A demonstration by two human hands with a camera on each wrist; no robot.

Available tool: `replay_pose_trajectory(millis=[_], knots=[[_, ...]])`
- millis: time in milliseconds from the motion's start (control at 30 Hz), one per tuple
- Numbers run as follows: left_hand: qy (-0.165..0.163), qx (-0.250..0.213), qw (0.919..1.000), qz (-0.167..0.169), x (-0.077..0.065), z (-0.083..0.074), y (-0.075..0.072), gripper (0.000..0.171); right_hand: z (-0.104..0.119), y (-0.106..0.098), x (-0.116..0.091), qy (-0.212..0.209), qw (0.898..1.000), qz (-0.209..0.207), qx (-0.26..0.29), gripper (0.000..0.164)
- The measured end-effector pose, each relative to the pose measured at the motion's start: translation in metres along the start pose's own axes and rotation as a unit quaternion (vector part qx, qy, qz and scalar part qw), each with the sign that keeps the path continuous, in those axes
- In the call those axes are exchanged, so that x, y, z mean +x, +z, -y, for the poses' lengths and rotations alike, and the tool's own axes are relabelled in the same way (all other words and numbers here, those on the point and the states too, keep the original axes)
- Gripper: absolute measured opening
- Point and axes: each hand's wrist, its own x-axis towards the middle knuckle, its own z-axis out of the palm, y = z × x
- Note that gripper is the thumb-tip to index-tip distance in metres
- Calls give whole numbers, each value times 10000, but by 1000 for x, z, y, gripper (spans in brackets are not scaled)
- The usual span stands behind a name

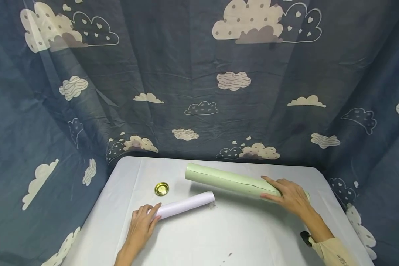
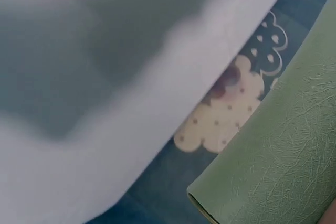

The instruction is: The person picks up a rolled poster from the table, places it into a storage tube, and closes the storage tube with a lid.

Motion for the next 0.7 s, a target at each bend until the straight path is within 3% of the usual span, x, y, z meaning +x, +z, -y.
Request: replay_pose_trajectory(millis=[200, 367, 700], knots=[[-226, -63, 9996, -170, 13, 28, -24, 45, -7, -20, -9, 255, 9995, -119, -141, 71], [-177, -87, 9995, -264, 33, 49, -43, 44, -13, -30, -17, 497, 9982, -54, -338, 73], [-182, -16, 9997, -160, 64, 70, -63, 41, -21, -43, -23, 176, 9978, -424, -487, 74]])
